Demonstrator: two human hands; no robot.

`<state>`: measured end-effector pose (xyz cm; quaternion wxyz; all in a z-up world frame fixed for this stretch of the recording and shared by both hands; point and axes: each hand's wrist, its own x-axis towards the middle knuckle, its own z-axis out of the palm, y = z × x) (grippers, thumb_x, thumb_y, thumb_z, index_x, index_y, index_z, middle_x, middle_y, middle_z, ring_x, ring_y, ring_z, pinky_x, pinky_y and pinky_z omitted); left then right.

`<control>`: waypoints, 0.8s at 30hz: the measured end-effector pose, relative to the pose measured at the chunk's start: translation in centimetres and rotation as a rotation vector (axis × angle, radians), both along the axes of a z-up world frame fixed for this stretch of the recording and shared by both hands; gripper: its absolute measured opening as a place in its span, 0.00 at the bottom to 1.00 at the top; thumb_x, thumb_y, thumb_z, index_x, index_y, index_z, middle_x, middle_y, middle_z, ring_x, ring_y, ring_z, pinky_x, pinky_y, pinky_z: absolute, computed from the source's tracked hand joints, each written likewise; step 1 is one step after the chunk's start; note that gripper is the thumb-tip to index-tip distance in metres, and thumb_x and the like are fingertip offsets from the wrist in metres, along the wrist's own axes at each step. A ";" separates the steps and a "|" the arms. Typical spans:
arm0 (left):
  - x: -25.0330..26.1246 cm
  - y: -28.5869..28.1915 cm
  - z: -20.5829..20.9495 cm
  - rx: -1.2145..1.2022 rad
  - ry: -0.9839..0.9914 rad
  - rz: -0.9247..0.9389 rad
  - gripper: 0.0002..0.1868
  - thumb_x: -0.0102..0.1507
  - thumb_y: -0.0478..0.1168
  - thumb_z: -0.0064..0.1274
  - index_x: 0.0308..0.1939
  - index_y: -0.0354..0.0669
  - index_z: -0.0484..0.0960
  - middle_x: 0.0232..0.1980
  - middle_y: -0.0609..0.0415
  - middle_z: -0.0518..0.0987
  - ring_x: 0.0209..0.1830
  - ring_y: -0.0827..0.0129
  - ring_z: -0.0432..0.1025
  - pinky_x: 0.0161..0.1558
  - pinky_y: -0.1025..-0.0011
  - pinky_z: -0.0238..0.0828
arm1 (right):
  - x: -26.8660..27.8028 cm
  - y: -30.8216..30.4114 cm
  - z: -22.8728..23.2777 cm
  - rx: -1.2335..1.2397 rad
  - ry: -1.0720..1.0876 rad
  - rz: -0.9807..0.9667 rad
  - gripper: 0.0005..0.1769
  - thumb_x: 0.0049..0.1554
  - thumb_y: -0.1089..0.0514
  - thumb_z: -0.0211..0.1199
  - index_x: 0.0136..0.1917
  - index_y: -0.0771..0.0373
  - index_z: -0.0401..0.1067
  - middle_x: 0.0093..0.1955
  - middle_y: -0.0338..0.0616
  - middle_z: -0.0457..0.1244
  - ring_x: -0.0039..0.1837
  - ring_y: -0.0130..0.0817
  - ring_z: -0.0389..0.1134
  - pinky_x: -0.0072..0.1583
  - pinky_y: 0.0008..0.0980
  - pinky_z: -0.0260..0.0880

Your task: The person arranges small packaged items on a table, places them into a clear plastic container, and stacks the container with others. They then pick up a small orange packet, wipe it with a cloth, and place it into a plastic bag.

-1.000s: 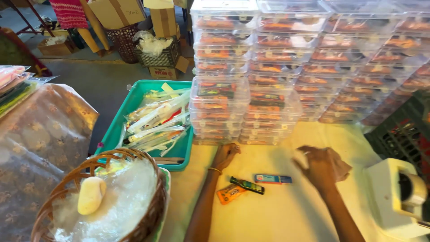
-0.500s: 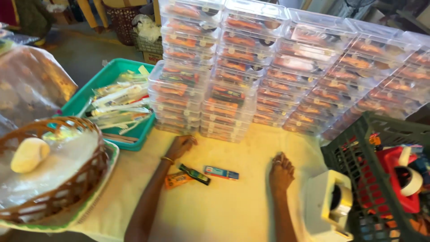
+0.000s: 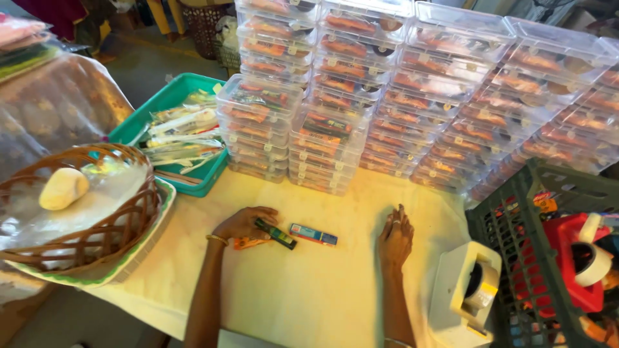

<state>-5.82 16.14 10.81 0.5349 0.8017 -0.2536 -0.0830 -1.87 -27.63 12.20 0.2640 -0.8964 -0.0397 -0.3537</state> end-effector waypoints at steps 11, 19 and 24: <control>-0.9 -2.6 -0.9 0.065 -0.141 0.418 0.14 0.63 0.43 0.62 0.48 0.38 0.85 0.44 0.47 0.84 0.41 0.63 0.79 0.45 0.66 0.76 | -2.4 1.1 0.4 -0.213 -0.126 0.021 0.19 0.67 0.58 0.54 0.68 0.69 0.69 0.74 0.54 0.61 0.71 0.54 0.62 0.73 0.50 0.58; -2.4 -9.5 1.6 -0.225 -0.485 0.653 0.12 0.63 0.38 0.63 0.49 0.38 0.83 0.52 0.50 0.81 0.46 0.60 0.79 0.46 0.67 0.79 | -8.5 14.4 6.6 0.424 -0.171 0.314 0.29 0.68 0.51 0.42 0.78 0.65 0.59 0.66 0.53 0.63 0.60 0.48 0.68 0.66 0.45 0.67; 2.8 -8.8 -8.2 -0.713 -0.226 0.530 0.19 0.63 0.27 0.50 0.58 0.35 0.78 0.52 0.53 0.83 0.50 0.71 0.77 0.49 0.73 0.77 | -8.5 20.8 3.6 -0.456 -0.368 0.613 0.31 0.63 0.48 0.53 0.77 0.59 0.57 0.78 0.53 0.54 0.78 0.56 0.54 0.76 0.58 0.52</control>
